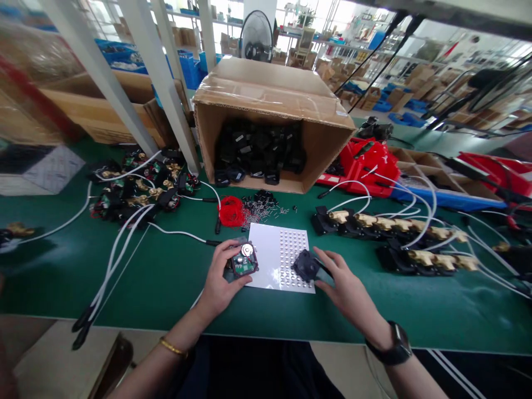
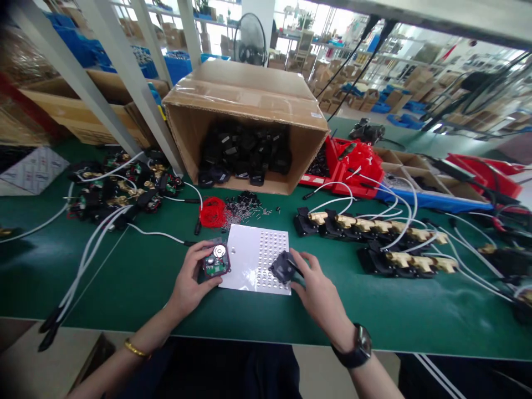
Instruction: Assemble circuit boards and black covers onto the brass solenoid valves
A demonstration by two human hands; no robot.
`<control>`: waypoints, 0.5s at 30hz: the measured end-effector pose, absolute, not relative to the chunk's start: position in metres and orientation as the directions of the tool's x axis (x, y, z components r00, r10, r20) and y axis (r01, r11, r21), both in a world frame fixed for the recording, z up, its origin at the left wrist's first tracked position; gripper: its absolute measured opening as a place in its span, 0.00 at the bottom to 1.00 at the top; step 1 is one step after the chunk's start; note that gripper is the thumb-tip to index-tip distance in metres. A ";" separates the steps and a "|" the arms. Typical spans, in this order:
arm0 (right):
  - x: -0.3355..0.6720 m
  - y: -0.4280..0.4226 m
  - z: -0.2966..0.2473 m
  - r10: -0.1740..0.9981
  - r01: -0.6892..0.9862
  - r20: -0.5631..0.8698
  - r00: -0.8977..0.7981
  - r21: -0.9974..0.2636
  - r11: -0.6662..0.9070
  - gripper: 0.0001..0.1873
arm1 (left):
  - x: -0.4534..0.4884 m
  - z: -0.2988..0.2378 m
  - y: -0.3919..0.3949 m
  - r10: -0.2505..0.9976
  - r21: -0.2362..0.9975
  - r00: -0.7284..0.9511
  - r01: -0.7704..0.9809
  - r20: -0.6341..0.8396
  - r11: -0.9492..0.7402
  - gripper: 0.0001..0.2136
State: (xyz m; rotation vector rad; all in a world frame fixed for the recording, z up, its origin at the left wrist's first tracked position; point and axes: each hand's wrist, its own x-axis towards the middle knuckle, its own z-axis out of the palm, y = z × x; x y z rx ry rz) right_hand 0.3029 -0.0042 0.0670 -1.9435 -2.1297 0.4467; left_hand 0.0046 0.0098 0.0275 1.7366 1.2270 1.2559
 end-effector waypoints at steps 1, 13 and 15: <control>0.301 -0.002 0.072 0.976 0.944 -0.107 -0.191 -0.293 0.153 0.35 | 0.005 0.028 0.009 0.940 0.887 0.102 0.312 0.326 -0.341 0.24; 0.292 0.016 0.083 0.904 0.938 -0.254 -0.344 -0.134 0.319 0.34 | 0.003 0.022 -0.006 0.993 0.973 0.013 0.200 0.116 -0.116 0.31; 0.291 0.016 0.084 0.905 0.939 -0.251 -0.343 -0.128 0.320 0.34 | 0.004 0.022 -0.007 0.992 0.973 0.000 0.194 0.124 -0.122 0.33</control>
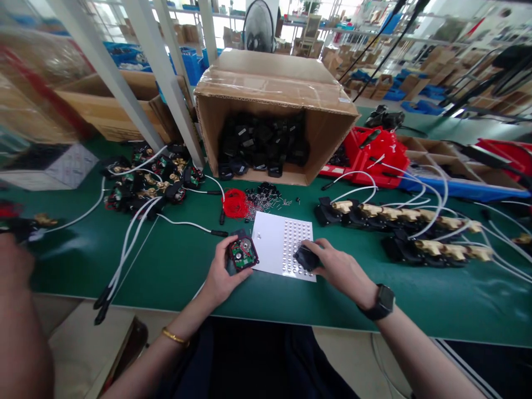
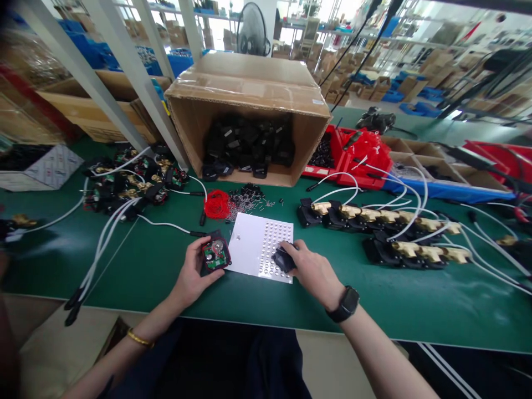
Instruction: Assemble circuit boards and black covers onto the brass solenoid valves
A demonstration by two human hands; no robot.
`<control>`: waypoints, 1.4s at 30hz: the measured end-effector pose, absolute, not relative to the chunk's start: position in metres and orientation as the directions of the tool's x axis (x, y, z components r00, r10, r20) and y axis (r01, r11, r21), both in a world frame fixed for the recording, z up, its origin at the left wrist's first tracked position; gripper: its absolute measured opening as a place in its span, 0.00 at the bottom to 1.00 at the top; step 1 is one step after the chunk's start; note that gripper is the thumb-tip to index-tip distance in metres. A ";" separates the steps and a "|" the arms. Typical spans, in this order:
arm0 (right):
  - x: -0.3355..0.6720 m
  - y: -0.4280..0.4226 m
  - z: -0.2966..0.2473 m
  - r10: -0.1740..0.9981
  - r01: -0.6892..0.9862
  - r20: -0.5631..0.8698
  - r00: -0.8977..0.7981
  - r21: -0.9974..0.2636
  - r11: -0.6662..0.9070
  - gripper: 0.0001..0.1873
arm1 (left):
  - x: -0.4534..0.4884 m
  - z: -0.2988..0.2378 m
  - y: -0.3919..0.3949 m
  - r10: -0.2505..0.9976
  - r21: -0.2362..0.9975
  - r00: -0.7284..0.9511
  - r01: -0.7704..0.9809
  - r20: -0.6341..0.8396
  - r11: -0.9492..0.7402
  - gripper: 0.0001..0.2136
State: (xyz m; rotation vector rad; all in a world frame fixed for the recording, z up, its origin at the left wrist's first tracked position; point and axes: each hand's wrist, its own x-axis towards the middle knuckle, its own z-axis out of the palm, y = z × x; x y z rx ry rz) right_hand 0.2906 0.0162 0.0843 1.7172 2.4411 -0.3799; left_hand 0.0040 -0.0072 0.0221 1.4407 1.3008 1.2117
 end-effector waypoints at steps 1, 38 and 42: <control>0.290 0.016 0.085 0.906 0.939 -0.250 -0.341 -0.127 0.319 0.34 | 0.004 0.022 -0.007 0.992 0.973 -0.005 0.195 0.126 -0.123 0.34; 0.202 -0.012 0.086 0.937 0.326 0.020 -0.348 -0.935 0.141 0.20 | 0.042 0.082 -0.009 0.926 0.603 0.301 0.703 0.227 -0.377 0.36; 0.191 -0.014 0.087 0.969 0.474 0.016 -0.246 -0.870 0.135 0.24 | 0.039 0.074 -0.006 0.928 0.706 0.292 0.606 0.231 -0.367 0.36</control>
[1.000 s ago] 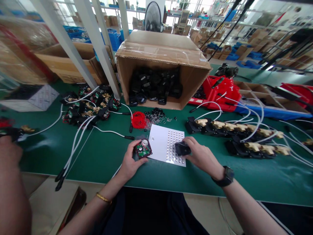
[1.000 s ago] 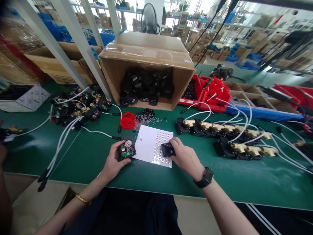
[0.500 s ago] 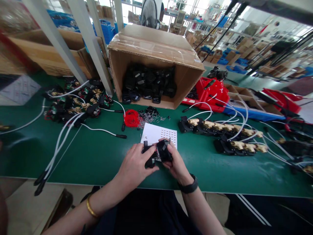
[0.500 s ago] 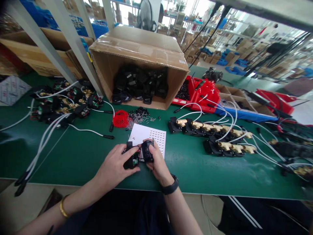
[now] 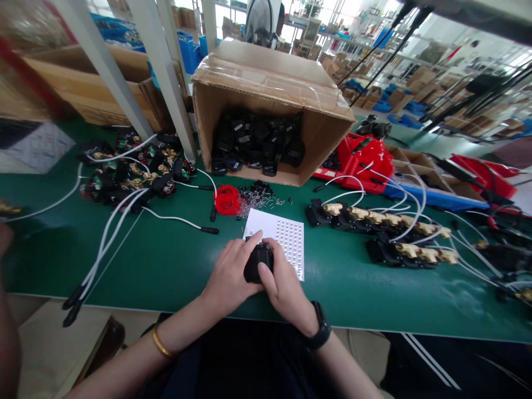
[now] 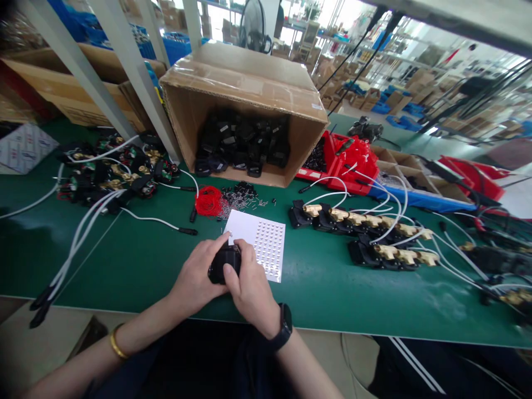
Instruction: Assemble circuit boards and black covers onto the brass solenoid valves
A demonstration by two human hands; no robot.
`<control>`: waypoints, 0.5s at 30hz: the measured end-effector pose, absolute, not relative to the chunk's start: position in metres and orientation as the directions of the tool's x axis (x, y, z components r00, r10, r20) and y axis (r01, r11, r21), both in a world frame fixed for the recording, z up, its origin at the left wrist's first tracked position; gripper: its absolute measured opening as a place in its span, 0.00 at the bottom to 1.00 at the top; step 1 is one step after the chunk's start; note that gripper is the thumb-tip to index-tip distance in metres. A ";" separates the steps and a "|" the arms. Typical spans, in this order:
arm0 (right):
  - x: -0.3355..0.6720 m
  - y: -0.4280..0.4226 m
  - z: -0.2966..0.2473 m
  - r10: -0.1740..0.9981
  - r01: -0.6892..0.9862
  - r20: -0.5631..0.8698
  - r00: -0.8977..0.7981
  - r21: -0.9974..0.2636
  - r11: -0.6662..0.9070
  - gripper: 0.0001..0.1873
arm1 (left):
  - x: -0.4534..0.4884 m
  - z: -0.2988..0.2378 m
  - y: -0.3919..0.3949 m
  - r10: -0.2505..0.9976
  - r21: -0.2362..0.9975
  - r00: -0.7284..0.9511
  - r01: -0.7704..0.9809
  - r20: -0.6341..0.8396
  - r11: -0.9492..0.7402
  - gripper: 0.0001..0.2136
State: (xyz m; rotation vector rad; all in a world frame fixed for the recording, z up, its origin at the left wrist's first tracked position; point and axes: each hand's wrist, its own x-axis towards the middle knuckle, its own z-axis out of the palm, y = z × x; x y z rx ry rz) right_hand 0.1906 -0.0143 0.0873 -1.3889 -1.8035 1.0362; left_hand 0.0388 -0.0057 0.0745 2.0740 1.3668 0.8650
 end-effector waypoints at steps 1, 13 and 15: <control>0.188 -0.013 0.086 0.975 0.457 0.028 -0.221 -0.880 0.129 0.26 | 0.037 0.071 -0.005 0.933 0.734 0.282 0.580 0.224 -0.352 0.33; 0.164 -0.012 0.053 0.936 -0.203 -0.264 -0.234 -0.928 -0.312 0.24 | 0.000 0.053 0.016 0.953 0.995 0.304 -0.099 0.022 0.008 0.29; 0.163 -0.012 0.054 0.932 -0.214 -0.278 -0.232 -0.920 -0.328 0.24 | 0.002 0.059 0.023 0.970 0.999 0.242 -0.020 -0.031 0.037 0.21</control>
